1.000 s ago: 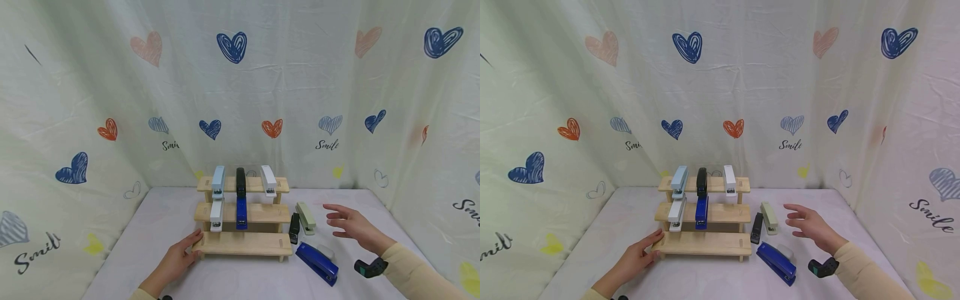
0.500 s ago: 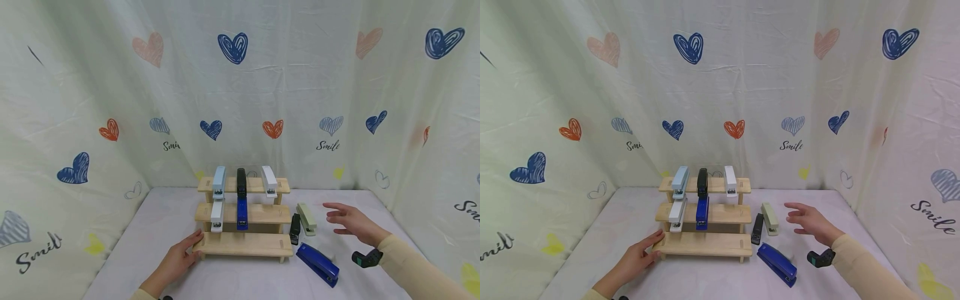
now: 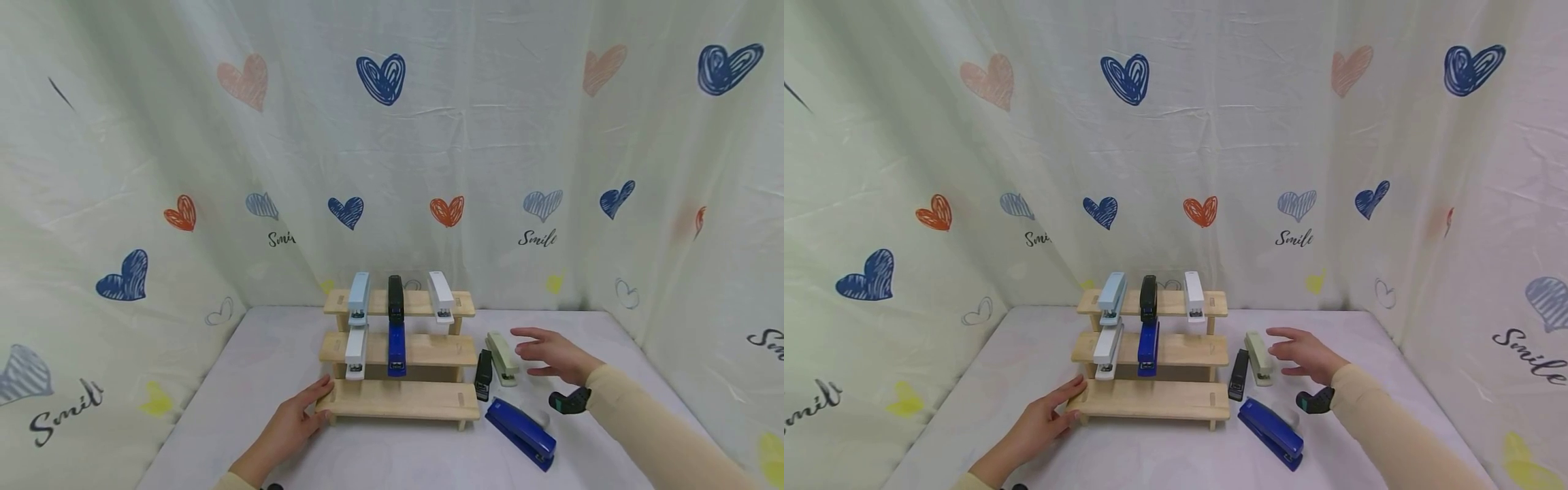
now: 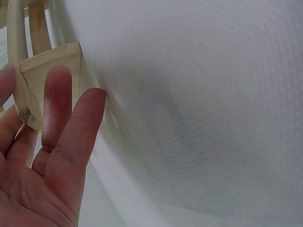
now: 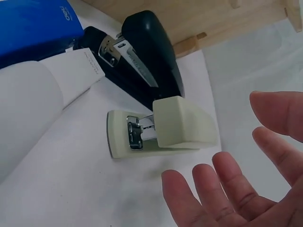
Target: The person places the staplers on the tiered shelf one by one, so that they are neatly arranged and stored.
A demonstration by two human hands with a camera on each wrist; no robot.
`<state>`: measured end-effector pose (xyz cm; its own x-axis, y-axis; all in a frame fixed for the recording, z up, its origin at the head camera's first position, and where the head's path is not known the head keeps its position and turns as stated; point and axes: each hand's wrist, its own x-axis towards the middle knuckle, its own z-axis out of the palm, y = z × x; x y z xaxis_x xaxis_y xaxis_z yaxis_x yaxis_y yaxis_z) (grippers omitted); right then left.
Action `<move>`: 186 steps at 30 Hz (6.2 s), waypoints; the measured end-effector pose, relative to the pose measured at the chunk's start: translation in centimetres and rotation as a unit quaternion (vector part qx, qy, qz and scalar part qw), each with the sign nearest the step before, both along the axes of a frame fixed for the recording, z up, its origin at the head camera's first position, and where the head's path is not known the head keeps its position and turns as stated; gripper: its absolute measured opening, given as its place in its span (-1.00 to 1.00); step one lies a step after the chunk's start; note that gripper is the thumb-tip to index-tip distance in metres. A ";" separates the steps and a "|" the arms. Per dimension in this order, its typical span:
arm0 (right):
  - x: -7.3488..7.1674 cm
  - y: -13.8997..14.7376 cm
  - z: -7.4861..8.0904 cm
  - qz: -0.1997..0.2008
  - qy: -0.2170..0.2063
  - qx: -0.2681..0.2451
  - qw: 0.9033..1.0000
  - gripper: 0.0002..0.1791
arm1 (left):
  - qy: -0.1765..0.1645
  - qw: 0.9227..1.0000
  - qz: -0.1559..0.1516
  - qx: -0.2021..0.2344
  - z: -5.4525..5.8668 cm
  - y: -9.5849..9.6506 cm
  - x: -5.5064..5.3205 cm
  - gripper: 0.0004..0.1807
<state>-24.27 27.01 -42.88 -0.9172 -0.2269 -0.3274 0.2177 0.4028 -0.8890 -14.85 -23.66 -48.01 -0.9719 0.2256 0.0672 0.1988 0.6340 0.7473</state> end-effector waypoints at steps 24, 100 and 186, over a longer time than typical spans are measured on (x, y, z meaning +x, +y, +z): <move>-2.3 -1.8 -2.7 -0.024 -0.054 0.027 0.998 -0.30 | -0.001 1.000 -0.002 -0.011 0.3 0.1 0.1 -0.43; -0.3 0.3 -1.2 -0.006 -0.047 -0.072 0.996 -0.26 | 0.011 1.000 -0.003 -0.011 0.0 0.0 -0.1 -0.45; 4.2 -12.2 5.0 0.016 0.018 -0.071 0.997 -0.25 | 0.013 1.000 -0.006 -0.006 -0.1 -0.1 0.0 -0.45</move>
<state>-20.02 14.80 -37.84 -0.9194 -0.2981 -0.2566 0.1735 0.2782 -0.9447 -14.89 -23.74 -48.11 -0.9669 0.2387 0.0905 0.2268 0.6403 0.7339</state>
